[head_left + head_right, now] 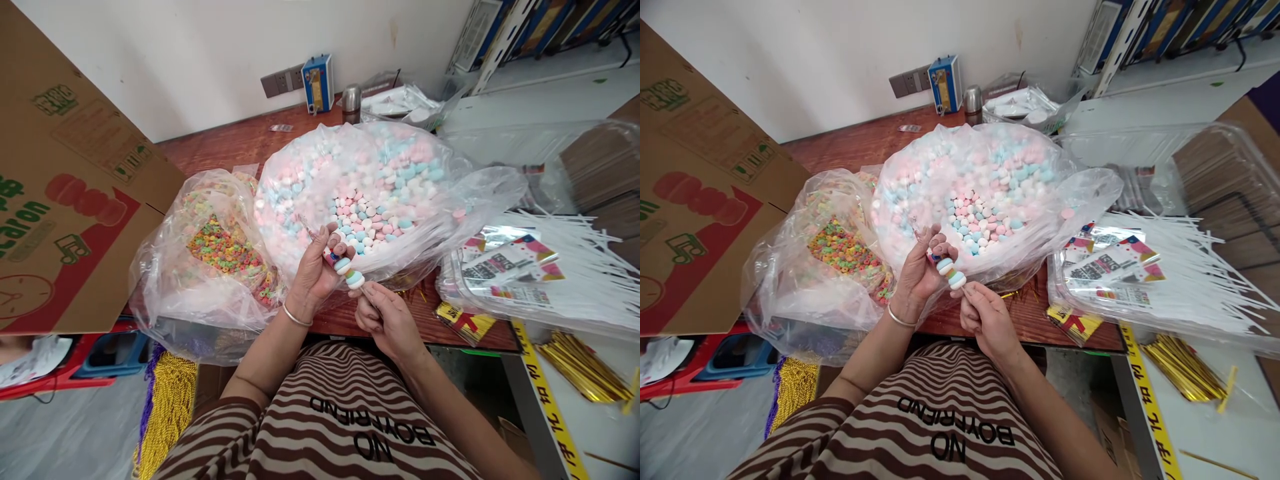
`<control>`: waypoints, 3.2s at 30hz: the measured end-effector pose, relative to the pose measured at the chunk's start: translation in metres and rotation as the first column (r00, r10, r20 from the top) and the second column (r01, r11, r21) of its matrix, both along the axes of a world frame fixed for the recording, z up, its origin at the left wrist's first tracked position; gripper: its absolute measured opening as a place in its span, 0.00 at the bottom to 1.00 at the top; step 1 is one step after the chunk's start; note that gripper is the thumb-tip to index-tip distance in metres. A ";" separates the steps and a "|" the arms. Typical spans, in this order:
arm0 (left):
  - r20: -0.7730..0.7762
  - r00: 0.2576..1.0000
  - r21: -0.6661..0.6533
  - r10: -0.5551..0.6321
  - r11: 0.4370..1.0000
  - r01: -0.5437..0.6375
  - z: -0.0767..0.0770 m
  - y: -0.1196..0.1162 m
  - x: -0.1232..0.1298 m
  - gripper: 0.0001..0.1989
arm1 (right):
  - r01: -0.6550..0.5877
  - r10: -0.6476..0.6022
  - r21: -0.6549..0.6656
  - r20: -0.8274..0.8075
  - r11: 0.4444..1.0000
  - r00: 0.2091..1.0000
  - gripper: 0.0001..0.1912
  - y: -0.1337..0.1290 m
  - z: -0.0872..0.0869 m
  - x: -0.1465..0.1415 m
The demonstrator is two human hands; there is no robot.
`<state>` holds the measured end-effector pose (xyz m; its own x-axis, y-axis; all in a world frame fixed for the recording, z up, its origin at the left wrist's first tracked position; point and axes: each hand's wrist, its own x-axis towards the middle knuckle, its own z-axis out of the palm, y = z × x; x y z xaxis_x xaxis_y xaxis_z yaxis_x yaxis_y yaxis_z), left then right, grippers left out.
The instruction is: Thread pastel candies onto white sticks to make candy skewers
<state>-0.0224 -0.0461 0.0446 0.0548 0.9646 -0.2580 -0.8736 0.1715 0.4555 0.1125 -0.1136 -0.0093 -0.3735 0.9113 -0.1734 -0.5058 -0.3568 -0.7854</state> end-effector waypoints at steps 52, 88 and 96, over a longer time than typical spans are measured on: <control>-0.221 0.975 0.169 0.038 0.986 0.000 0.002 -0.009 0.003 0.16 | 0.158 -0.383 0.455 0.459 0.877 0.802 0.11 -0.009 -0.002 0.010; -0.222 0.973 0.137 -0.064 0.986 0.096 -0.010 -0.028 0.026 0.11 | 0.006 -0.006 -0.066 0.000 0.998 1.000 0.17 0.002 0.003 0.002; -0.278 0.961 0.121 -0.017 0.991 0.053 -0.011 -0.023 0.020 0.15 | -0.009 -0.729 0.789 0.572 0.615 0.377 0.09 -0.002 -0.013 0.003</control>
